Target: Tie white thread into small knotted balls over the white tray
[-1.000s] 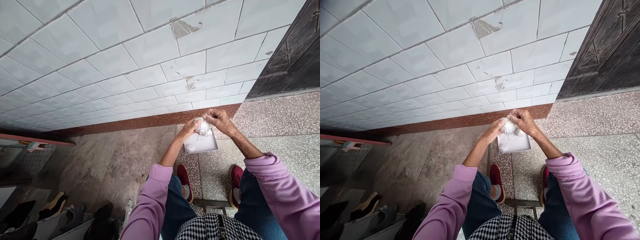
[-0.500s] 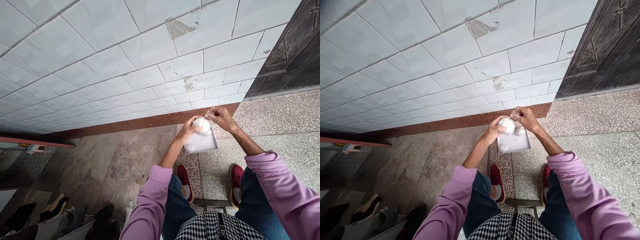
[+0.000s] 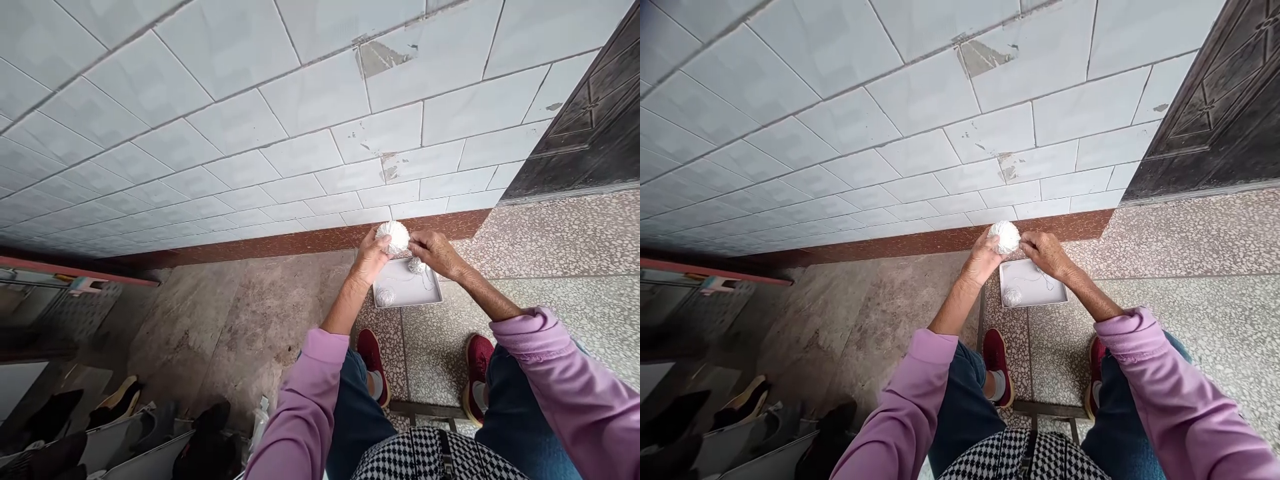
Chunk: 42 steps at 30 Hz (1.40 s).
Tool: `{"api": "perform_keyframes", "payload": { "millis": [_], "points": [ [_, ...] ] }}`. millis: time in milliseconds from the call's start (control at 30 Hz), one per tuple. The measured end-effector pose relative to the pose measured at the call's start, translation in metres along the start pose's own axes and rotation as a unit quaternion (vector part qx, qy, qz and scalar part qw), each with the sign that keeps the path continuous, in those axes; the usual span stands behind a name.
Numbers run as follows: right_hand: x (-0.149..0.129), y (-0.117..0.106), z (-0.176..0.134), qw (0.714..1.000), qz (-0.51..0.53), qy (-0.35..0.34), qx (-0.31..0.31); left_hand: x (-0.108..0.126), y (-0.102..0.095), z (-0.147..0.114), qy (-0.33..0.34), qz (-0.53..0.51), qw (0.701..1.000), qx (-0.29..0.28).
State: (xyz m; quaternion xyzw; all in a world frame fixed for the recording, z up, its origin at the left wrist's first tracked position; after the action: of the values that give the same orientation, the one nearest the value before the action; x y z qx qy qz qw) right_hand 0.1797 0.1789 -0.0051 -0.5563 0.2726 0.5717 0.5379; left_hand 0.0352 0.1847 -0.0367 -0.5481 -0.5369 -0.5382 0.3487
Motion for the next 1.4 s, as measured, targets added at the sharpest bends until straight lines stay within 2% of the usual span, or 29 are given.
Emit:
{"api": "perform_keyframes", "payload": {
  "millis": [100,233,333,500,600,700,833,967,1100,1233,1400],
  "points": [
    [-0.002,0.011,-0.004,0.999,-0.004,0.010,-0.035,-0.003,-0.012,0.006,0.020,0.024,0.999,0.045],
    [-0.007,0.023,-0.012,0.995,0.049,0.027,-0.088,-0.004,-0.026,0.015,0.060,0.070,0.991,0.099],
    [-0.012,0.019,-0.013,0.991,0.095,0.021,-0.087,-0.004,-0.028,0.018,0.070,0.139,0.983,0.102],
    [-0.015,-0.016,-0.007,0.990,0.143,-0.005,-0.004,-0.010,0.002,0.008,0.037,0.223,0.974,-0.028],
    [-0.011,-0.032,-0.004,0.988,0.149,-0.012,0.047,-0.015,0.023,-0.004,0.003,0.217,0.969,-0.118],
    [-0.008,-0.028,-0.001,0.988,0.149,-0.013,0.043,-0.023,0.036,-0.015,-0.046,0.185,0.964,-0.186],
    [-0.009,-0.015,0.002,0.986,0.167,-0.008,0.020,-0.025,0.037,-0.022,-0.079,0.153,0.963,-0.207],
    [-0.012,-0.014,0.004,0.979,0.202,-0.009,0.035,-0.018,0.032,-0.023,-0.071,0.094,0.974,-0.192],
    [-0.007,-0.018,0.006,0.976,0.209,-0.001,0.053,-0.008,0.027,-0.018,-0.042,0.030,0.988,-0.147],
    [0.002,-0.019,0.005,0.987,0.149,0.002,0.063,0.000,0.019,-0.008,-0.026,-0.035,0.995,-0.089],
    [0.000,-0.007,0.000,0.998,0.061,-0.004,0.028,0.002,0.006,0.001,-0.022,-0.067,0.997,-0.013]
  ]
}}
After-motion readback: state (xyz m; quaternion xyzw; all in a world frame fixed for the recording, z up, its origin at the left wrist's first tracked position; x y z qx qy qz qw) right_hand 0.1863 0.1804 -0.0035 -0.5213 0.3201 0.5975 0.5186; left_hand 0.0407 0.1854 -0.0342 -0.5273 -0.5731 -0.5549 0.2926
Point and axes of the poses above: each hand's wrist, its own z-axis towards the middle knuckle, its own y-axis out of the palm, x = y × z, the point moved 10 cm from there along z, towards the middle knuckle, and after that the axes turned 14 degrees about z, right-handed, at the moved point
